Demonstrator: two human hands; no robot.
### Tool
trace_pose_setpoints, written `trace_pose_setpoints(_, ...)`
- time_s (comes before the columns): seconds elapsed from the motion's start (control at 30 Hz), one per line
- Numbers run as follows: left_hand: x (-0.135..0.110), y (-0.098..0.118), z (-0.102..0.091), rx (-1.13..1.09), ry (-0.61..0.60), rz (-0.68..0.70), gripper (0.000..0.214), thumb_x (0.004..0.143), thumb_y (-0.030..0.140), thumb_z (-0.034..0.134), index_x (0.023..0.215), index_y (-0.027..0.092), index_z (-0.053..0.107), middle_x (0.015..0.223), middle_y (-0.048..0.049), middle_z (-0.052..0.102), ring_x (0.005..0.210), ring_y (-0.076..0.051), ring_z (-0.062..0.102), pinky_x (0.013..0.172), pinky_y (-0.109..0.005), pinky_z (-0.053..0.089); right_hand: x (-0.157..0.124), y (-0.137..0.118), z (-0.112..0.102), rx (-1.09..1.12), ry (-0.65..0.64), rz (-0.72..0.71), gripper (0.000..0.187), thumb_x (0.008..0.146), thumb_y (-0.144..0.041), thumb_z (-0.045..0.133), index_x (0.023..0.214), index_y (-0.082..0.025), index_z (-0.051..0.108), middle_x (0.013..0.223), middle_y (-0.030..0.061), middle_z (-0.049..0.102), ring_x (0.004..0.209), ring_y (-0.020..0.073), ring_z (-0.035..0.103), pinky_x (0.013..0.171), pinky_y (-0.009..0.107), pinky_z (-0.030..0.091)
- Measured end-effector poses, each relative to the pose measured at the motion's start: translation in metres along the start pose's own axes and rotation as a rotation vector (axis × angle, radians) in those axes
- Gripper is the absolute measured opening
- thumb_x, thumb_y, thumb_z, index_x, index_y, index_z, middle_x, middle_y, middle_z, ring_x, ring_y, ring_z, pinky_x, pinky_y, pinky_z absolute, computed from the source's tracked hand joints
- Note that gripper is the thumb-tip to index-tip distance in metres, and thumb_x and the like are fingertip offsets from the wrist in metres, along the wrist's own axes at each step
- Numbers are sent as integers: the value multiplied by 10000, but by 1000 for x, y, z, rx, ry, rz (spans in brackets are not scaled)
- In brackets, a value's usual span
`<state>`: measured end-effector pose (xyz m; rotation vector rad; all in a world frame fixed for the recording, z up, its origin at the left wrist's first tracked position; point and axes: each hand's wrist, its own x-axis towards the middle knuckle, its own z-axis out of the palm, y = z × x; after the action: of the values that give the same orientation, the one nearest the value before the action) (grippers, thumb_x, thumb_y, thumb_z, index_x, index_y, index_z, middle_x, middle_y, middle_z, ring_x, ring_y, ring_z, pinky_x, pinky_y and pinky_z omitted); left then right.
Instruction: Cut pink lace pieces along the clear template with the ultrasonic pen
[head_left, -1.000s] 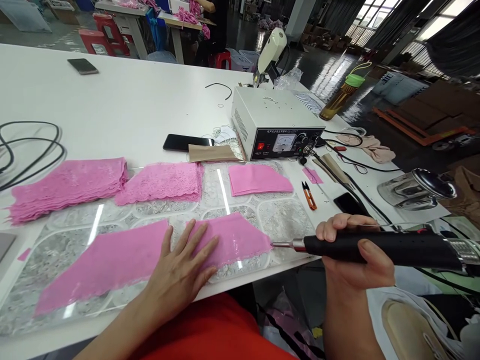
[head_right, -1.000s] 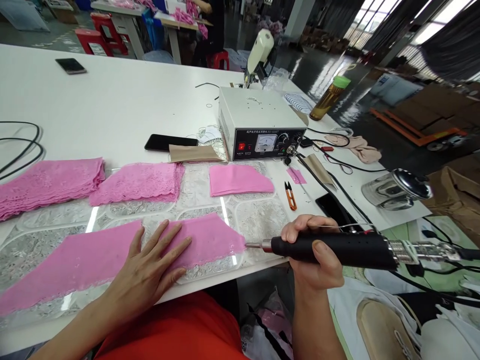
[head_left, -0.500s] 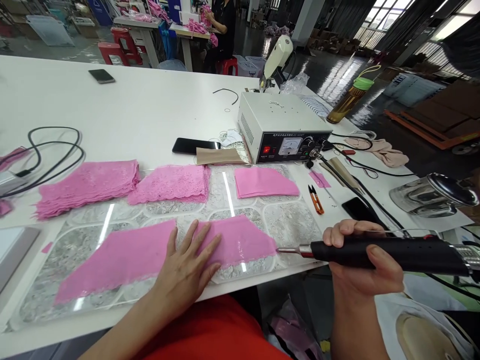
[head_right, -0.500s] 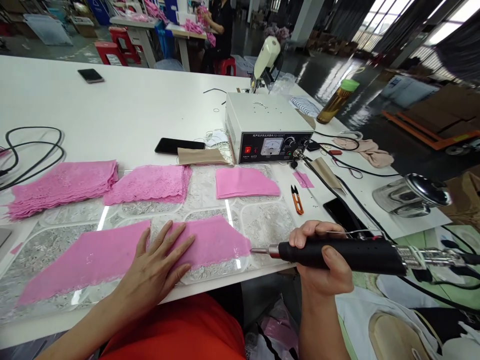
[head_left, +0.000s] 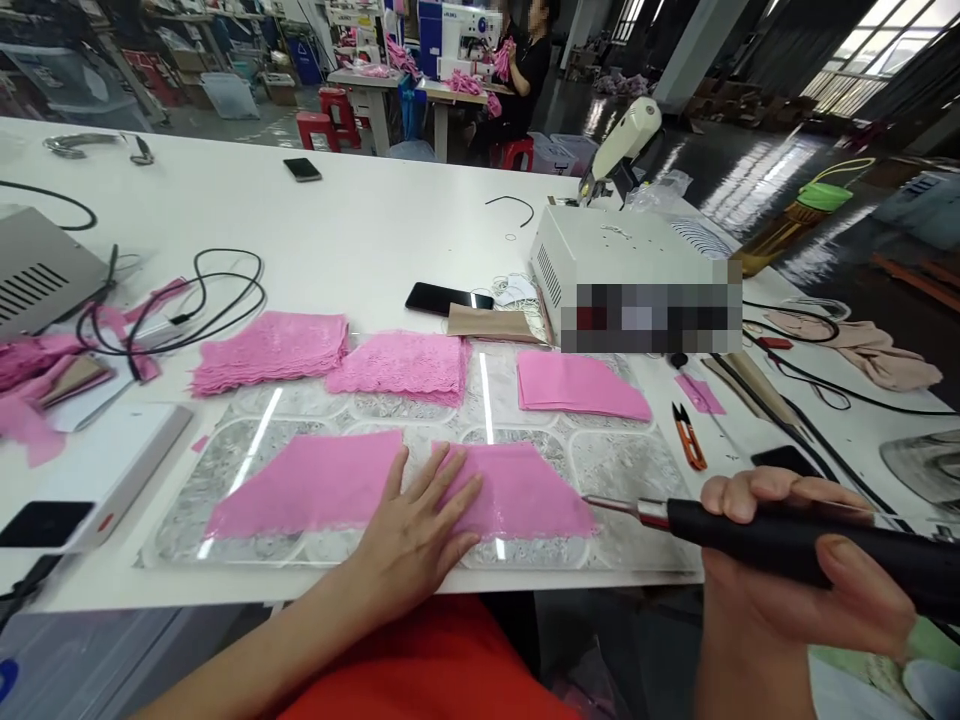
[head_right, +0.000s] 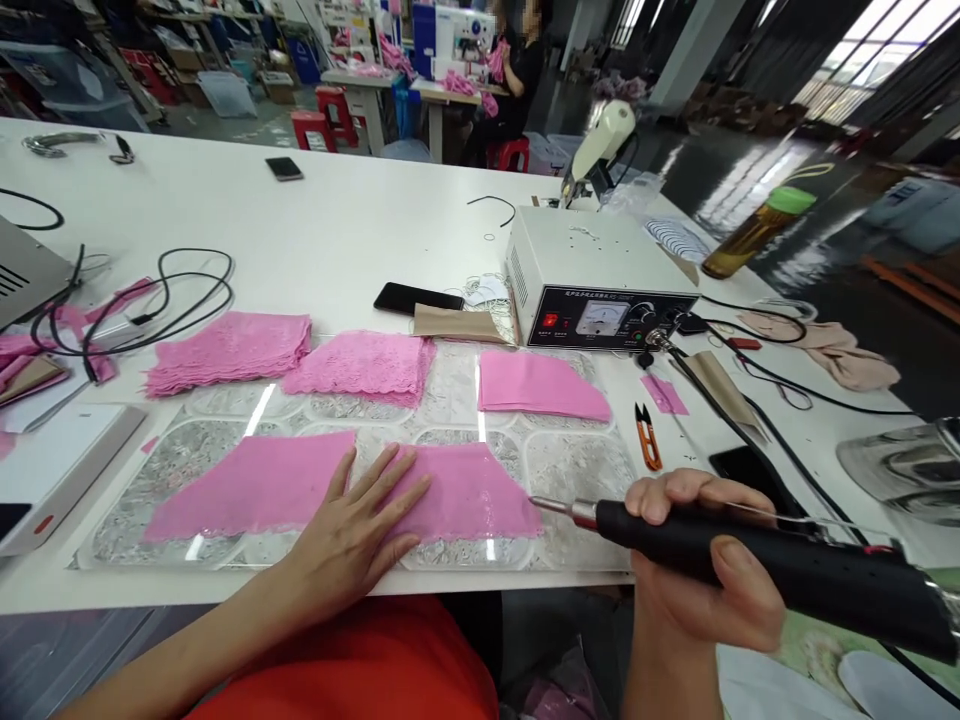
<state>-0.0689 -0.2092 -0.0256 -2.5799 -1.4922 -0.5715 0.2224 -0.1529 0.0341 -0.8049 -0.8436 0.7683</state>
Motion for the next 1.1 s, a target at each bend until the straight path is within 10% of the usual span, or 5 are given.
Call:
trace_pose_setpoints(0.3,-32,-2,-24,-86,62,57,289,959,214,495,1223,144,590,1327,-109,595,1323,-242,471,1193,-495,182,-11,26,45,98,-143,-39,282,513,-228,480,747,-195,633,653,-10,609,443,135,501,419,304,399)
trace_pose_setpoints(0.6,-28,-17,-28,-100,274,-176,162,935,126,529,1052,156,638,1125,-84,706,1116,-202,631,1006,-394,453,-31,37,100,107,-216,85,179,623,-229,608,801,-211,595,731,-33,593,524,127,546,537,326,474)
trace_pose_setpoints(1.1,-18,-9,-7,-67,84,-66,279,983,239,438,1205,163,588,1368,-89,560,1293,-249,472,1068,-451,311,-44,59,136,94,-368,34,148,733,-202,601,878,-218,583,814,-28,580,591,108,584,604,325,511)
